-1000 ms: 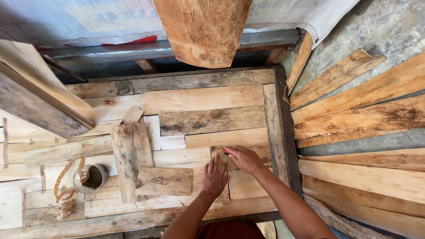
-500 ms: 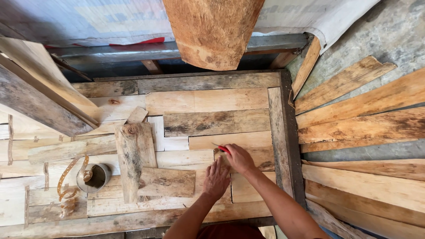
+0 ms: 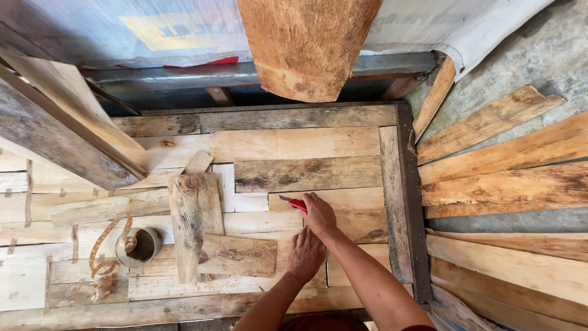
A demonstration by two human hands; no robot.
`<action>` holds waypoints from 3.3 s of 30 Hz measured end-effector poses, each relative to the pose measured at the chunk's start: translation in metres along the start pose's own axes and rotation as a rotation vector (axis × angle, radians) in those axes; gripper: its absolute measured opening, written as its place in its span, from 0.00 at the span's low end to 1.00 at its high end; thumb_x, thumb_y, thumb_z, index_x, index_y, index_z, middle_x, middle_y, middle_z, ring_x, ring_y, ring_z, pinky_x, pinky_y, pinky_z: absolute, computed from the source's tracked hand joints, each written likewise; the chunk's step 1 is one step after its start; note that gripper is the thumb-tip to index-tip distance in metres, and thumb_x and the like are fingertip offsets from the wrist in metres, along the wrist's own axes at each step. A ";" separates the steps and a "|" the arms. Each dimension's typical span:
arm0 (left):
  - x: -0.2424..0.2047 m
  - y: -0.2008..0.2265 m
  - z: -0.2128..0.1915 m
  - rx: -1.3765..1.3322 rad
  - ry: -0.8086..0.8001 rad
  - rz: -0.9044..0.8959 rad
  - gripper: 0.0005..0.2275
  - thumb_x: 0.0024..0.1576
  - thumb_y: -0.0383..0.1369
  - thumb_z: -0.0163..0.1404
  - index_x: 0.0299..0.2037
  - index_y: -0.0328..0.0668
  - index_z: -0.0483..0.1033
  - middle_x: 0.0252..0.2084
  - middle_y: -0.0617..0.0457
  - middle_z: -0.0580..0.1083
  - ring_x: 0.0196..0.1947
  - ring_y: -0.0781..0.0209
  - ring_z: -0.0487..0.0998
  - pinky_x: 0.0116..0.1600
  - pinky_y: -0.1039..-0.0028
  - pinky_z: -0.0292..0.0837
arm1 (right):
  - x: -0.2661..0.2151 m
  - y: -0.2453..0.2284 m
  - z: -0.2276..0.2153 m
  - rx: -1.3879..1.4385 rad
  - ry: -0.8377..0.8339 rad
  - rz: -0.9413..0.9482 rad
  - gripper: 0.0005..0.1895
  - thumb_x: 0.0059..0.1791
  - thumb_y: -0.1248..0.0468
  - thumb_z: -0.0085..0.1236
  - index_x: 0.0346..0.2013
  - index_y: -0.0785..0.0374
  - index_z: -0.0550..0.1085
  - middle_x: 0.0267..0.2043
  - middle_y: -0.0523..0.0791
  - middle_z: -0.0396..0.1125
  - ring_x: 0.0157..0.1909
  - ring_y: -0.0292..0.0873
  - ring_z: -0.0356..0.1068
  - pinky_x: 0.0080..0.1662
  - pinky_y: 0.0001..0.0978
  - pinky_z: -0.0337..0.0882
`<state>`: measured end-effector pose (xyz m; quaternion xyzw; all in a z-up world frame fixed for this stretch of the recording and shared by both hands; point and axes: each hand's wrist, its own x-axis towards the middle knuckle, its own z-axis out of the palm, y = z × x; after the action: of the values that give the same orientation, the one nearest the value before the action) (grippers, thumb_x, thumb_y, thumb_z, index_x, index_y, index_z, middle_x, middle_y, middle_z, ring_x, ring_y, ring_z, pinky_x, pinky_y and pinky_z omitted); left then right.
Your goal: Cutting and fitting thin wood planks onto a surface to create a layered panel or floor.
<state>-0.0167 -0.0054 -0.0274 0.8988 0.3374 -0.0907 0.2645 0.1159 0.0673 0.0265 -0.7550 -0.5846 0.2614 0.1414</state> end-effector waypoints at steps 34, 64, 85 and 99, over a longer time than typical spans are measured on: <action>-0.012 -0.006 0.011 -0.025 0.163 0.064 0.26 0.65 0.44 0.42 0.72 0.45 0.58 0.75 0.35 0.52 0.75 0.41 0.49 0.73 0.50 0.42 | -0.055 0.038 -0.011 0.088 0.114 0.041 0.11 0.49 0.63 0.62 0.44 0.63 0.74 0.46 0.49 0.66 0.46 0.56 0.71 0.45 0.48 0.72; -0.013 -0.016 0.045 0.073 0.232 0.099 0.25 0.64 0.46 0.43 0.68 0.40 0.63 0.70 0.38 0.58 0.72 0.40 0.53 0.73 0.46 0.41 | -0.099 0.020 -0.002 0.019 0.348 -0.061 0.17 0.42 0.68 0.65 0.46 0.62 0.76 0.48 0.48 0.67 0.48 0.54 0.70 0.48 0.46 0.71; -0.013 -0.016 0.049 0.086 0.215 0.084 0.25 0.65 0.46 0.42 0.68 0.40 0.61 0.70 0.38 0.58 0.71 0.40 0.54 0.74 0.46 0.39 | -0.101 0.018 -0.006 0.020 0.303 -0.044 0.19 0.42 0.68 0.65 0.48 0.63 0.76 0.47 0.48 0.66 0.48 0.53 0.70 0.48 0.46 0.71; -0.010 -0.014 0.036 0.087 0.136 0.069 0.26 0.66 0.47 0.38 0.73 0.48 0.53 0.77 0.37 0.46 0.76 0.42 0.46 0.74 0.50 0.38 | -0.086 0.023 -0.011 0.125 0.321 -0.026 0.21 0.45 0.69 0.60 0.54 0.63 0.74 0.58 0.49 0.68 0.56 0.53 0.71 0.54 0.42 0.72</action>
<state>-0.0327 -0.0216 -0.0599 0.9247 0.3190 -0.0348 0.2046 0.1250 -0.0202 0.0438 -0.7692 -0.5467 0.1714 0.2829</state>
